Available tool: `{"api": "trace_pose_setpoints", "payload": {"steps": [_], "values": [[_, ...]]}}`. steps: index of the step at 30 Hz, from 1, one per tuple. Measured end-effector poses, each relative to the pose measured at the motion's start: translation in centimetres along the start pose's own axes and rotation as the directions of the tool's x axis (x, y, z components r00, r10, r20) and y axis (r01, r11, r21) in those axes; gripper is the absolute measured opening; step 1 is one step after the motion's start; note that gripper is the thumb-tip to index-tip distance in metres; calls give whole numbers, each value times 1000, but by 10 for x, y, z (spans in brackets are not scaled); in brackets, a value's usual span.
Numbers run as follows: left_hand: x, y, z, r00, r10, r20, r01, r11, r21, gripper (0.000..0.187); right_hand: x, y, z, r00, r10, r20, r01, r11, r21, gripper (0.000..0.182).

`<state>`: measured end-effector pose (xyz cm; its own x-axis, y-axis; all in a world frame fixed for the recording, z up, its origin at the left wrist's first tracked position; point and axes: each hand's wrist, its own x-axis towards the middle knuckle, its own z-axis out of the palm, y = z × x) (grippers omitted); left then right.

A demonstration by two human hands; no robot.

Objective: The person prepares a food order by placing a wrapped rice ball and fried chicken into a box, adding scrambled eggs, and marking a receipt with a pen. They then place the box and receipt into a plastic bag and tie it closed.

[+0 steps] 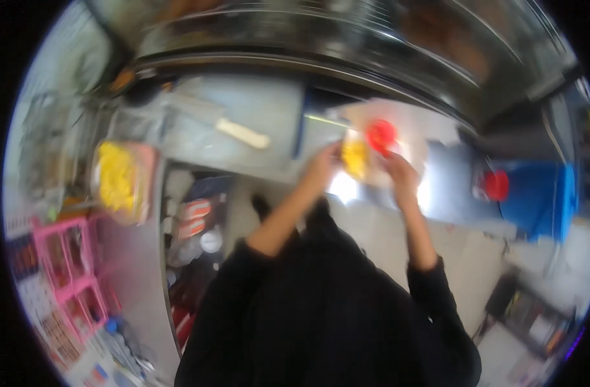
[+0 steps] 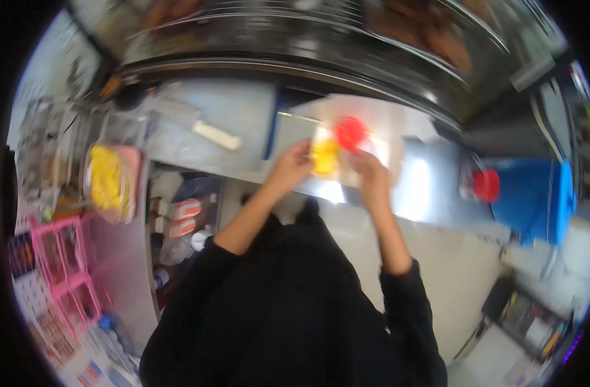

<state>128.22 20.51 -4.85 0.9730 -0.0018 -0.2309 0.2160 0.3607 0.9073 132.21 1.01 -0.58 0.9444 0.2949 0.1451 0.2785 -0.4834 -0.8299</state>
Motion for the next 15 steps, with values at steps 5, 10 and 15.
{"api": "trace_pose_setpoints", "payload": {"steps": [5,10,15], "values": [[-89,73,-44,889,354,-290,-232,895,381,32,30,-104,18,823,277,496,-450,851,271,27],[-203,107,-166,249,748,-615,-65,647,760,8,48,-223,193,598,-269,755,30,949,315,21],[-294,144,-248,-187,688,-701,42,719,694,10,31,-294,410,383,-843,377,745,523,414,19]]}}
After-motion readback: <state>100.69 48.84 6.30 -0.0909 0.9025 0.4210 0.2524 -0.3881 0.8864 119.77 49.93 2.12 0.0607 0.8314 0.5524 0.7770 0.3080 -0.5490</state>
